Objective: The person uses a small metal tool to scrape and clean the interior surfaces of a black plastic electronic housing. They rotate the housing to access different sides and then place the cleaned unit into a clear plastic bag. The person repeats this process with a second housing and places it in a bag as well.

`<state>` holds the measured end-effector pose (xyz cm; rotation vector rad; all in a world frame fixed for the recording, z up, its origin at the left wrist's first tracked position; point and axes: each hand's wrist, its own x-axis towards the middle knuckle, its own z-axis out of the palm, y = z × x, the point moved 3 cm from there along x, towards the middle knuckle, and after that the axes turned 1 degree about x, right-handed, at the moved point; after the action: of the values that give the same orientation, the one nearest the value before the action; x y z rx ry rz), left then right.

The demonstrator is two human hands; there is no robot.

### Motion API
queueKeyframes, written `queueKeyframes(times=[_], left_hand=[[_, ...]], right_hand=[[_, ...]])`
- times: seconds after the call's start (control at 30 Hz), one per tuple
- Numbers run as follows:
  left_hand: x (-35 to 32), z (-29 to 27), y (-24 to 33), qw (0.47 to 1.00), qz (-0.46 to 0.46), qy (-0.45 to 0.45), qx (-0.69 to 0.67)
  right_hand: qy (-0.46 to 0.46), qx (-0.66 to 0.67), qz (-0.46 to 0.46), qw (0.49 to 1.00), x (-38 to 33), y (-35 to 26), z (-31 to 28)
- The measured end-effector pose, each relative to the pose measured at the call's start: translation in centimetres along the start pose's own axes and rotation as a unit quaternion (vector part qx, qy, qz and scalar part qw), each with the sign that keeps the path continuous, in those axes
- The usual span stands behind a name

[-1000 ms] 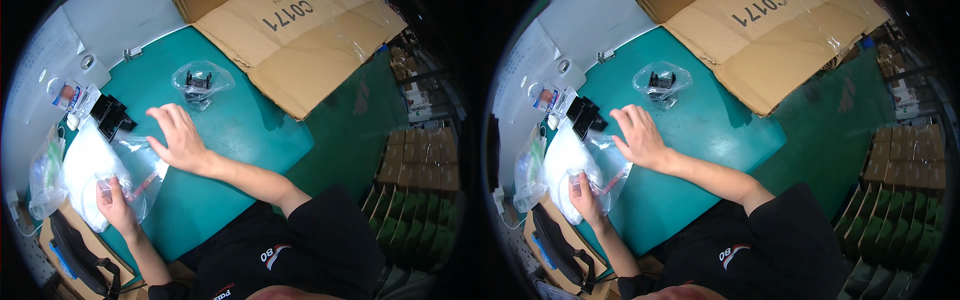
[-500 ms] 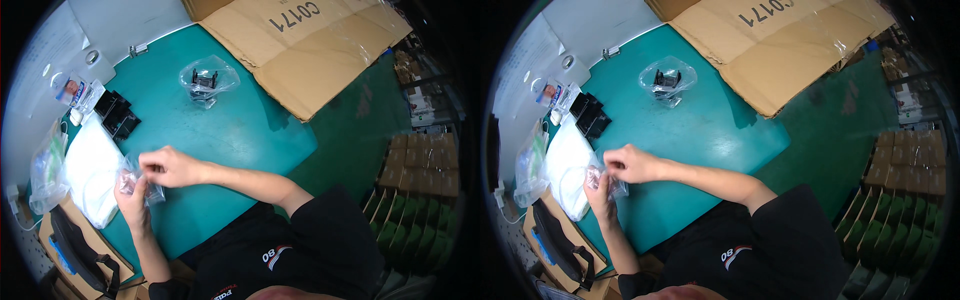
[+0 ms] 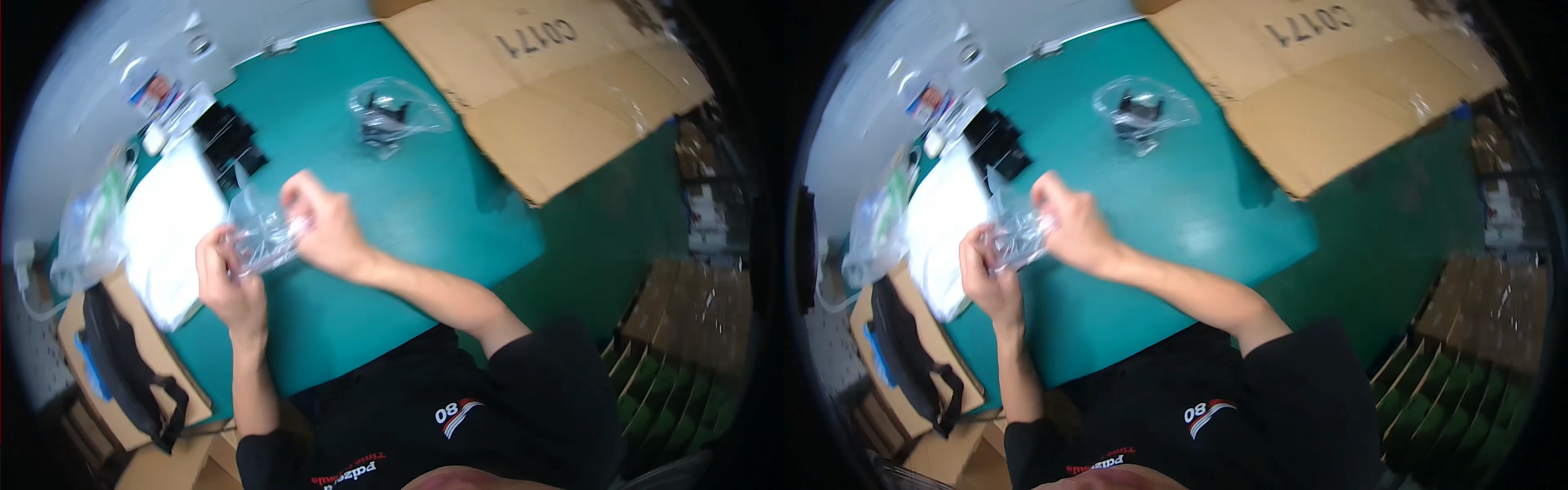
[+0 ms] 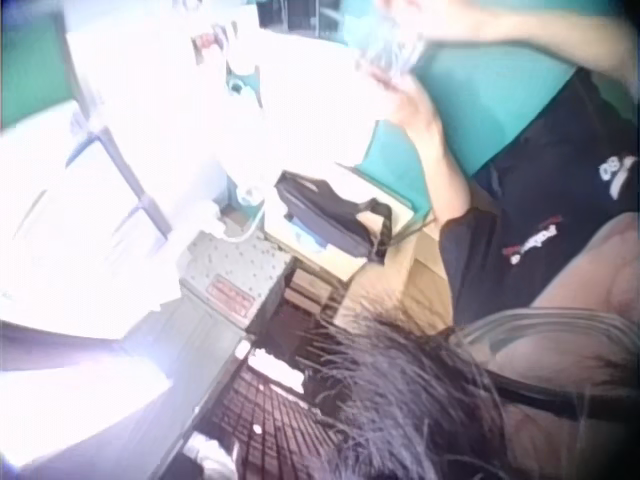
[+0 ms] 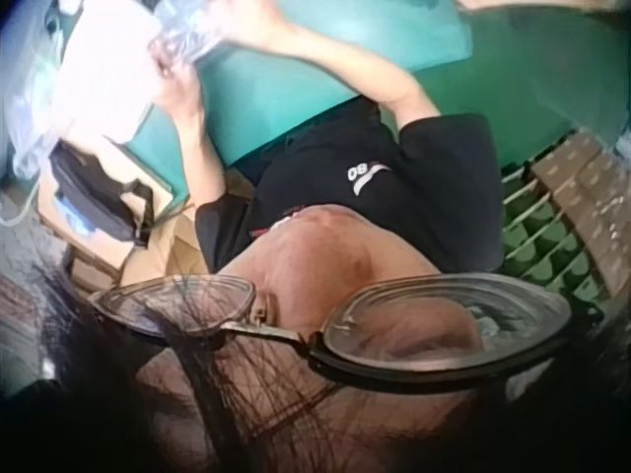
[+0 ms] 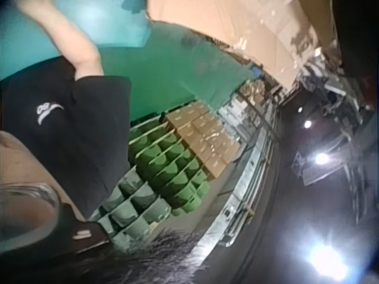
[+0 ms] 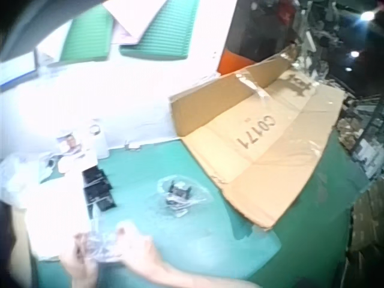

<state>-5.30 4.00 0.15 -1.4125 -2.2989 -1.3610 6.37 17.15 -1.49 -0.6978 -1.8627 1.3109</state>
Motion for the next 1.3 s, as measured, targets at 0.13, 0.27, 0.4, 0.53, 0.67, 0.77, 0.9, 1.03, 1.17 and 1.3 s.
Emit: queueKeyframes(times=[0.13, 0.27, 0.4, 0.53, 0.67, 0.77, 0.9, 1.03, 1.17, 1.3], left_hand=[[-0.3, 0.9, -0.4, 0.978, -0.131, -0.012, -0.16], [0.1, 0.8, -0.1, 0.991, -0.099, -0.039, -0.077], [2.5, 0.0, -1.3, 0.982, -0.147, -0.071, -0.096], [5.1, -0.8, -1.4, 0.988, 0.047, -0.112, -0.09], [5.7, 1.4, -2.1, 0.988, 0.075, -0.076, 0.111], [5.0, 3.4, -2.6, 0.98, 0.062, -0.051, 0.18], [4.7, 3.2, -2.9, 0.977, 0.084, -0.025, 0.194], [4.7, 2.9, -2.5, 0.981, 0.099, -0.009, 0.168], [4.6, 0.9, -2.9, 0.995, 0.083, 0.051, 0.033], [3.0, -0.9, -2.3, 0.983, 0.108, 0.049, -0.14]], right_hand=[[-0.026, -0.077, -0.047, 0.996, 0.4, -1.3, -0.1], [-0.063, -0.056, -0.185, 0.979, 0.1, -1.8, 0.7], [-0.032, -0.067, -0.197, 0.978, 1.4, -2.4, -1.3], [0.016, -0.155, -0.18, 0.971, 3.3, -0.5, -3.7], [-0.018, -0.279, -0.032, 0.96, 3.4, 0.0, -3.1], [-0.147, -0.304, -0.111, 0.935, 3.0, 1.0, -2.3], [-0.227, -0.274, -0.132, 0.925, 2.2, 1.2, -1.4], [-0.182, -0.222, -0.08, 0.954, 2.6, 1.5, -1.8], [-0.078, -0.187, 0.04, 0.979, 3.6, 1.6, -3.0], [-0.097, -0.119, 0.098, 0.983, 3.4, 2.4, -2.8]])
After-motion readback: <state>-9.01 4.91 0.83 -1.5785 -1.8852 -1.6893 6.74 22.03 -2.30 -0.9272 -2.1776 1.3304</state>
